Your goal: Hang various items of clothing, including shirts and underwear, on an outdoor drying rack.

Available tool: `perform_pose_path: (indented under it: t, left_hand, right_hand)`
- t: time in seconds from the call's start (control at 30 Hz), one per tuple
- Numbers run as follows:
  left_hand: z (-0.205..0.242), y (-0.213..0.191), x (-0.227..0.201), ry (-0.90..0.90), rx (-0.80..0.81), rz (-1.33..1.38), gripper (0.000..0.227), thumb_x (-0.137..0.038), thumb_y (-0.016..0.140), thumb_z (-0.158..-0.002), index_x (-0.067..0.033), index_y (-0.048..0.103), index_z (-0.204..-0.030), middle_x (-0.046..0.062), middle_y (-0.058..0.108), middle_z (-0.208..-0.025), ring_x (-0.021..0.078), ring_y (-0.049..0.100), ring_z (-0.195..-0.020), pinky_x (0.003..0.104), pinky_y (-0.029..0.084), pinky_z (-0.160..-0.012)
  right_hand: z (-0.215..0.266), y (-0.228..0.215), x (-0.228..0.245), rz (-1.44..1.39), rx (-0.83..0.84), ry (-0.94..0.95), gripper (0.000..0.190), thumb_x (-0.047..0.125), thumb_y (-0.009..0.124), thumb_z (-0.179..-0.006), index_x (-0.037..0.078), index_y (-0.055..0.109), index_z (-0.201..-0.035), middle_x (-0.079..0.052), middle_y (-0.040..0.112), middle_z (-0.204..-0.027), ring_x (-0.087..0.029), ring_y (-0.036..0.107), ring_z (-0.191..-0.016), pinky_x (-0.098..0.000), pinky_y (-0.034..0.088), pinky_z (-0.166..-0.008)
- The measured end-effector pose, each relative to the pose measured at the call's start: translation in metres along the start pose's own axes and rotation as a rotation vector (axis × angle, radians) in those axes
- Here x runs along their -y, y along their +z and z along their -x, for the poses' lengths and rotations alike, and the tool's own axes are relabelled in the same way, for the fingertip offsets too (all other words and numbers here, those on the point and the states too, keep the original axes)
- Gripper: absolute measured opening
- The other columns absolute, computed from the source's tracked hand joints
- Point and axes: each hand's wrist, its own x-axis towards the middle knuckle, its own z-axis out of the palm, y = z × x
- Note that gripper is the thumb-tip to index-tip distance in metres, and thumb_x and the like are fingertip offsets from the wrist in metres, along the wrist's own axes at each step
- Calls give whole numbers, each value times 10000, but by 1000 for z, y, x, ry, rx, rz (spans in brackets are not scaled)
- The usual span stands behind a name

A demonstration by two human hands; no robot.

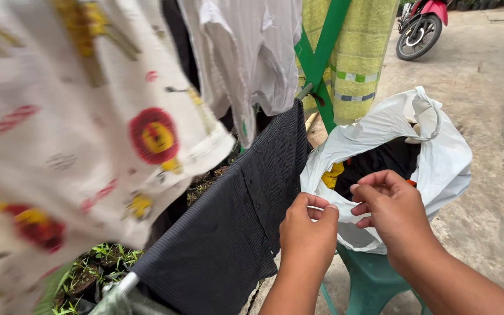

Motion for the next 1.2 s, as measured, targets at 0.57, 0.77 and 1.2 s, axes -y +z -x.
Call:
perform_pose_path:
  t: [0.57,0.77,1.2]
  left_hand:
    - [-171,180,14,-221,2,37,247,-267,698,-819,-160,674,-1040,-12,705,-1058,171,689,-989,342,547,-870]
    - [-194,220,26,-255,3,39,245,-272,688,-826,-147,686,-1038,-7,715,-1040,167,697,-981,334,554,-874]
    - [-205,253,26,-357,58,-3,256,-292,674,-857,-160,681,-1076,-4,700,-1077,170,691,-1012,341,551,-916]
  right_hand:
    - [-261,-101,-128,517,140,452,667,336,743,-857,179,541,-1473,-113,594,-1360,-262,539,-1258,-407,410,-1074]
    - [-295,-124,-150,541,129,585,753,313,778,-848,182,476,-1525,-107,605,-1369,-219,598,-1145,-371,495,-983]
    - [-346,-138,-166,-12,-152,332,442,95,883,-829,195,561,-1116,-25,550,-807,-178,434,-647,-345,337,-523]
